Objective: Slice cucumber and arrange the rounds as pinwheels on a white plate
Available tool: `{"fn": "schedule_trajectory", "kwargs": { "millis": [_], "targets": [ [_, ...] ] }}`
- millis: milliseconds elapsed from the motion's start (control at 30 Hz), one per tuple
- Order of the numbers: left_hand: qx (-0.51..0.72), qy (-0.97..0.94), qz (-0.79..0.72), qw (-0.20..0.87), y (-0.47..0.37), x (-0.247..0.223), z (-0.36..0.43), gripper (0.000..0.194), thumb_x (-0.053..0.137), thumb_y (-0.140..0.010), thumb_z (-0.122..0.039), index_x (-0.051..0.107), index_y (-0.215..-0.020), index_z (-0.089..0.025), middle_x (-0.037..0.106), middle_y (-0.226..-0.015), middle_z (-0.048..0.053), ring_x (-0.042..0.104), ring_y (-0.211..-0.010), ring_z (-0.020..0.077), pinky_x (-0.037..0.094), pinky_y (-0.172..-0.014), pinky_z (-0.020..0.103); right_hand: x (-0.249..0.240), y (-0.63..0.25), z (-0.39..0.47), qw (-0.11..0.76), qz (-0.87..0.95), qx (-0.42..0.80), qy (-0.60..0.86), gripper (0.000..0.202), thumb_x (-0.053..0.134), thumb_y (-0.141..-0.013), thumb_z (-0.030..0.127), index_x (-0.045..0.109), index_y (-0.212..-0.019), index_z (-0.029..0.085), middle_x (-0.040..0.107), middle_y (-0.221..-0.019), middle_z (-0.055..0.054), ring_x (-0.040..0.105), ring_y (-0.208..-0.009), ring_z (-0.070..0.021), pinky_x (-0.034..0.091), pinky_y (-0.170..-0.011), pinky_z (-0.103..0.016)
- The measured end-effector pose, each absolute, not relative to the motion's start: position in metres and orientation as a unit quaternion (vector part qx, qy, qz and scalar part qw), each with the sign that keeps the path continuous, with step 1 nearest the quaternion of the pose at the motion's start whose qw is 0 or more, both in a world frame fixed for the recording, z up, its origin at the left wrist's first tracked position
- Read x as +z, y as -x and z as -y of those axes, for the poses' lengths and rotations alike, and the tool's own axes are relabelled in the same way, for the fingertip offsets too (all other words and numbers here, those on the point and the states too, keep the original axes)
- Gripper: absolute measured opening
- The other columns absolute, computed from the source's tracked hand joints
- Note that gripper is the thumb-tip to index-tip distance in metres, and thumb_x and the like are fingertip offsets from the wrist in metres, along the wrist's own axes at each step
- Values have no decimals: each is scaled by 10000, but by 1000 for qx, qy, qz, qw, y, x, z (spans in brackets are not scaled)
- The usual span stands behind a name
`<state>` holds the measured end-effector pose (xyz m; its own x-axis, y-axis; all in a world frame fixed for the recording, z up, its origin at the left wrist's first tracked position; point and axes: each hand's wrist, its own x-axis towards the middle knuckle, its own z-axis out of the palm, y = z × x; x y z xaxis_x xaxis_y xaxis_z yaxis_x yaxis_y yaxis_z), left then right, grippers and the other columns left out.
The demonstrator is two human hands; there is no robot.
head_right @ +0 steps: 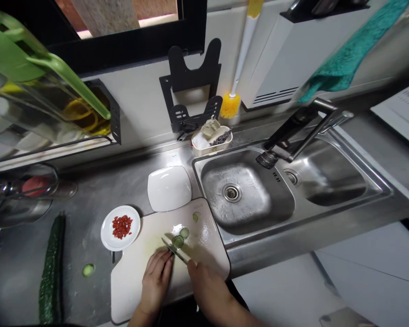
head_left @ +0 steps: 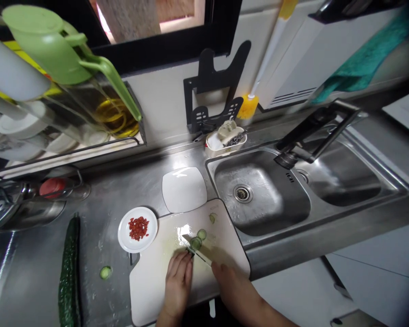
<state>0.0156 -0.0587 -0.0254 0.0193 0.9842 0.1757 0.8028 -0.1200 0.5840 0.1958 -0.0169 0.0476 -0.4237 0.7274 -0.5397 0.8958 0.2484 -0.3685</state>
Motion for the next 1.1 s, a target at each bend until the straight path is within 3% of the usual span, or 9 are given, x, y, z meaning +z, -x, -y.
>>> {"fn": "schedule_trajectory", "kwargs": {
  "millis": [167, 767, 1100],
  "targets": [
    [279, -689, -652, 151, -14, -25, 63, 213, 460, -883, -176, 635, -1005, -174, 691, -1001, 66, 627, -991, 188, 510, -920, 391, 71, -198, 17, 224, -761, -333, -510, 467, 364, -715, -45, 586, -1053, 190, 687, -868, -67, 659, -737, -207, 448, -574, -249],
    [276, -696, -649, 133, -16, -26, 64, 197, 471, -878, -165, 636, -986, -167, 688, -1031, 75, 610, -1054, 205, 519, -923, 397, 80, -202, 16, 198, -778, -334, -494, 360, 376, -788, -18, 603, -994, 170, 691, -816, -69, 664, -698, -203, 442, -535, -237],
    [290, -691, -651, 123, -16, -26, 62, 196, 473, -880, -180, 644, -976, -175, 693, -1003, 73, 625, -1017, 204, 527, -906, 398, 89, -196, 7, 241, -768, -342, -484, 391, 364, -780, -33, 600, -1022, 161, 695, -859, -85, 671, -742, -217, 452, -554, -251]
  ]
}}
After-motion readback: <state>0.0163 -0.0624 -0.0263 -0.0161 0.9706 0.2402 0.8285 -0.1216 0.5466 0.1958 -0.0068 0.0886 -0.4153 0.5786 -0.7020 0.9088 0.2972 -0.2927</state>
